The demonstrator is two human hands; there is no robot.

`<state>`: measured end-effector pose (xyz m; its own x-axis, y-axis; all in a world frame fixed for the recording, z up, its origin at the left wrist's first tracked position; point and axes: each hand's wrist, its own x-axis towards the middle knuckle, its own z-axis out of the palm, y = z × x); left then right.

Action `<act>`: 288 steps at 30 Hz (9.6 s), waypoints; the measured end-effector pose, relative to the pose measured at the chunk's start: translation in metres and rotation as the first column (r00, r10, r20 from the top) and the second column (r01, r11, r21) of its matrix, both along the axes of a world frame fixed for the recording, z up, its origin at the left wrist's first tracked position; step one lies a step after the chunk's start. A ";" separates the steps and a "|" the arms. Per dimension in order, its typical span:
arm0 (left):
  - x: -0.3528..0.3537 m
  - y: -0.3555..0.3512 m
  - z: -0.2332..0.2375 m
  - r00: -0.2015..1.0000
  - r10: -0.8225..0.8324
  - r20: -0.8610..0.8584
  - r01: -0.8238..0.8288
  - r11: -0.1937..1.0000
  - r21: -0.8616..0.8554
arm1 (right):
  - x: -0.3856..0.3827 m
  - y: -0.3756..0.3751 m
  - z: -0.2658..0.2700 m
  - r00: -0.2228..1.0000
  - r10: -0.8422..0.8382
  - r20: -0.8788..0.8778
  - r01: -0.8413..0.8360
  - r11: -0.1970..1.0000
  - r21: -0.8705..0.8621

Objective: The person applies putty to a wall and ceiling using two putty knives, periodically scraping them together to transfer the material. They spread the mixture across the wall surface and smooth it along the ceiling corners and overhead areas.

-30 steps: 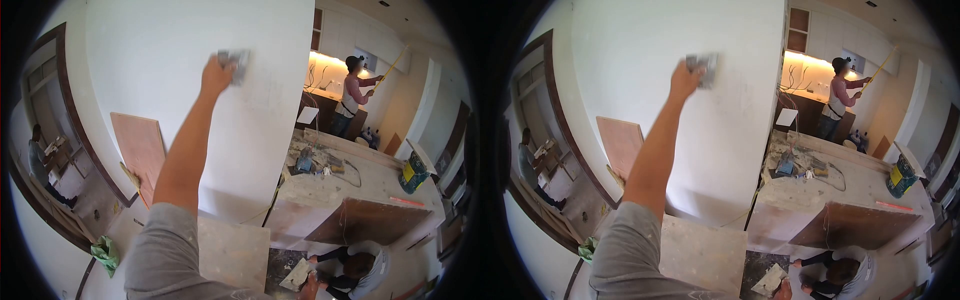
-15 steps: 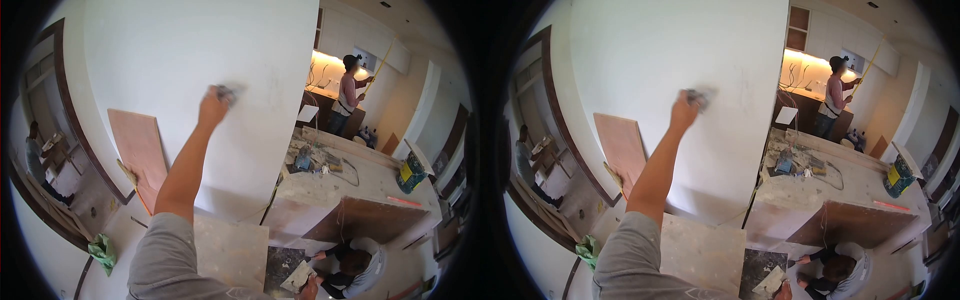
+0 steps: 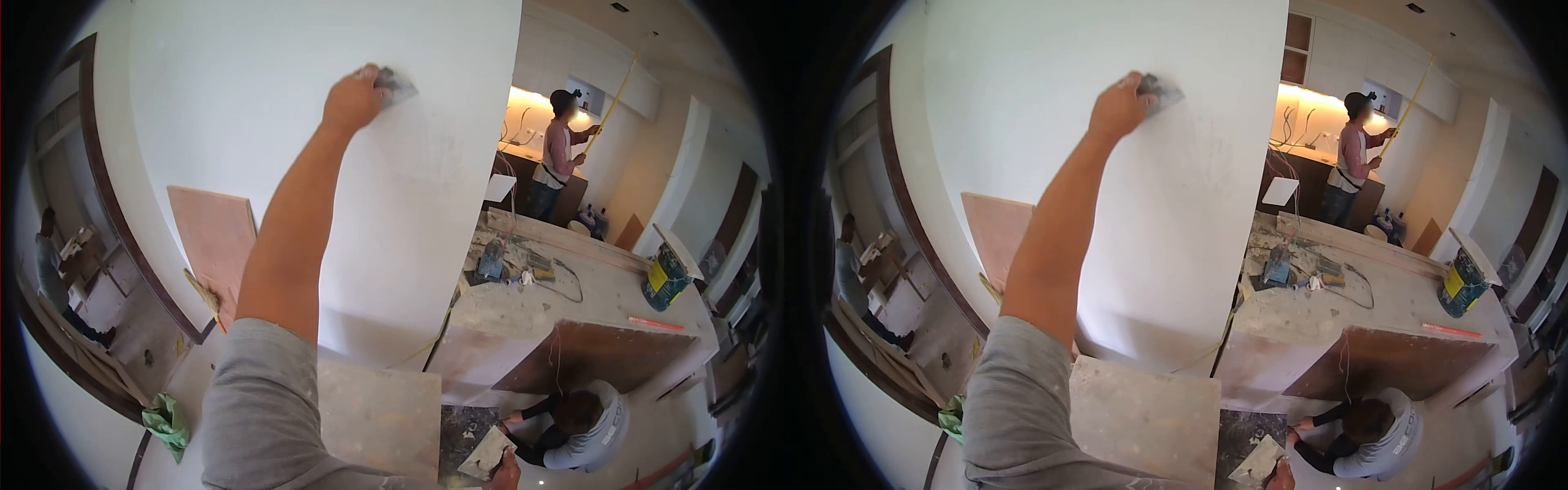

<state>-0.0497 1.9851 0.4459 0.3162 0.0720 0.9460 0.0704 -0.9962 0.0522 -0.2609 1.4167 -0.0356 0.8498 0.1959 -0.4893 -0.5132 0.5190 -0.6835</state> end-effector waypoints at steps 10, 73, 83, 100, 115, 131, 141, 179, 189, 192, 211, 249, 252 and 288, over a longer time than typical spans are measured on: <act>0.031 -0.033 -0.030 0.965 -0.229 0.124 0.160 0.897 0.411 | 0.001 -0.012 -0.036 0.999 0.051 0.016 -0.050 0.995 -0.084; -0.254 -0.273 -0.336 0.707 -0.672 -0.223 -0.124 0.193 -0.973 | 0.067 0.063 0.074 0.872 0.282 0.400 -0.276 0.958 -0.073; -0.244 -0.311 -0.286 0.662 -0.497 -0.562 -0.129 0.663 -0.738 | 0.039 0.073 0.102 0.638 0.399 0.658 -0.125 0.898 -0.423; 0.006 -0.144 -0.145 0.951 -0.269 0.152 0.293 0.625 -0.724 | 0.037 0.037 0.041 0.898 0.183 0.400 -0.166 0.983 -0.075; 0.011 -0.080 -0.149 0.950 -0.175 -0.259 0.221 0.963 0.157 | 0.042 -0.006 -0.012 0.974 0.029 0.224 -0.021 0.999 -0.039; 0.051 -0.107 0.044 0.999 -0.004 0.046 -0.006 0.974 0.228 | 0.056 -0.002 0.011 0.953 0.133 0.273 -0.092 0.983 -0.158; 0.047 -0.116 -0.009 0.997 -0.029 0.074 -0.012 0.863 0.506 | 0.051 -0.024 -0.060 0.956 0.113 0.270 -0.061 0.980 -0.191; -0.099 -0.268 -0.323 0.591 -0.716 0.373 0.306 -0.229 -0.924 | 0.060 0.011 0.042 0.982 0.183 0.052 -0.190 0.956 0.223; -0.172 -0.310 -0.372 0.407 -0.910 0.080 -0.013 -0.094 -0.995 | 0.047 0.060 0.097 0.971 0.172 0.168 -0.205 0.956 0.210; -0.180 -0.300 -0.366 0.397 -0.906 -0.145 0.012 0.163 -0.987 | 0.040 0.055 0.104 0.973 0.161 0.168 -0.206 0.934 0.293; -0.239 -0.336 -0.376 0.530 -0.772 -0.351 0.653 0.635 -0.412 | 0.026 0.035 0.136 0.924 -0.163 0.346 0.237 0.954 -0.183; -0.213 -0.285 -0.309 0.245 -0.750 -0.615 0.868 0.452 -0.205 | 0.051 0.033 0.103 0.991 0.041 0.127 -0.068 0.973 0.220; -0.189 -0.239 -0.310 0.395 -0.761 -0.514 0.699 0.612 -0.369 | 0.058 0.018 0.107 0.964 -0.089 0.250 0.025 0.968 0.248; 0.006 -0.021 -0.053 0.989 0.142 -0.051 -0.115 0.927 0.357 | 0.070 0.009 -0.009 0.996 0.062 0.061 -0.075 0.971 0.229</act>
